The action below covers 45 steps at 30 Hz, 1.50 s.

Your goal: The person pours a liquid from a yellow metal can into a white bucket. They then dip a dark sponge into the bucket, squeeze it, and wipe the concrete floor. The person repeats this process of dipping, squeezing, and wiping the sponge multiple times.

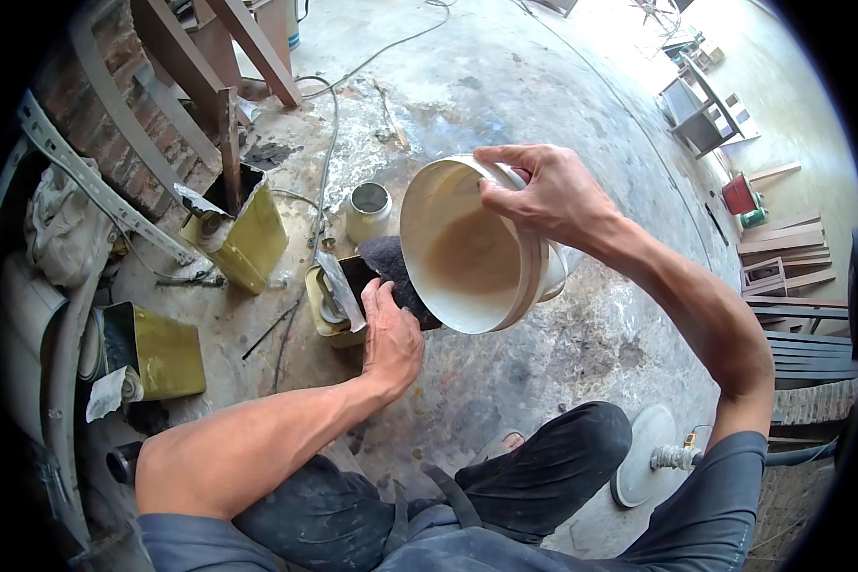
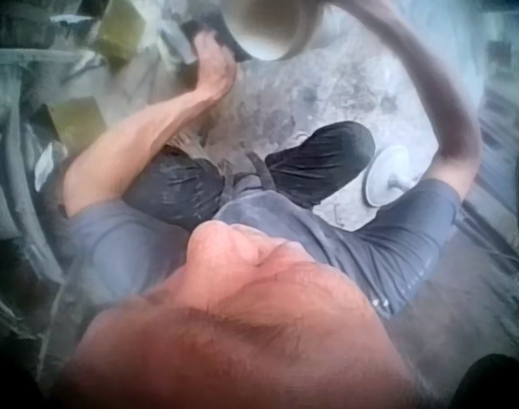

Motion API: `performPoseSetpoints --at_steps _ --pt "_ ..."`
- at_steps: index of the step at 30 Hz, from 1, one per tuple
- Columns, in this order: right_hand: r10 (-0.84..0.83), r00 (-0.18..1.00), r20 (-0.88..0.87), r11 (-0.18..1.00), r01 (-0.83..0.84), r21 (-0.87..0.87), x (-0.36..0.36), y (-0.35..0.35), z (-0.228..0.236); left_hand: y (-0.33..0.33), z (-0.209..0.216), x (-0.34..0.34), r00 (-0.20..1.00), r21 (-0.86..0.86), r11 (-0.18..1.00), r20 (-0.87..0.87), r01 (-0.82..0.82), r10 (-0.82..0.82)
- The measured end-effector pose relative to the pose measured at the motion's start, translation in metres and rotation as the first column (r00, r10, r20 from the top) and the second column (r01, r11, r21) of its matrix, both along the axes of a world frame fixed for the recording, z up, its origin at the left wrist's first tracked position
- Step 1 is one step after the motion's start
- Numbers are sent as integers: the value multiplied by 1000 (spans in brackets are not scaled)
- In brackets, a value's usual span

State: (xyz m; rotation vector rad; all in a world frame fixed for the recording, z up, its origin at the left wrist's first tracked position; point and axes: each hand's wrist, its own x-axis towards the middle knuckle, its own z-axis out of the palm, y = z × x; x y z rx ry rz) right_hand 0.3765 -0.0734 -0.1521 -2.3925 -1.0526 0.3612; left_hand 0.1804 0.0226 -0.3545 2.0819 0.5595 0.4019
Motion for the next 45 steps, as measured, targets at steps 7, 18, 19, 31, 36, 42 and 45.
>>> performPoseSetpoints --at_steps 7,18,19,31,36,42,45 --pt "38 995 94 999 -37 -10 -5 10 1 0 2 0 1000 -24 1000 -12 -12 12" --pt "34 992 123 999 -31 -19 -5 13 -1 1 -1 1 1000 19 1000 -16 -14 14" --pt "28 993 114 999 -25 -30 -4 13 -1 0 0 1 1000 10 1000 -23 -17 18" --pt "52 990 129 997 -44 -65 -10 21 7 2 -2 1 999 2 1000 -25 -22 22" --pt "47 990 133 996 -37 -78 -12 23 9 2 -2 1 1000 21 1000 -19 1 0" --pt "65 987 144 989 -44 -140 -15 26 12 3 -2 1 1000 11 1000 -14 6 -6" --pt "61 990 130 989 -43 -139 -16 27 13 2 -3 1 1000 17 1000 -10 2 -2"
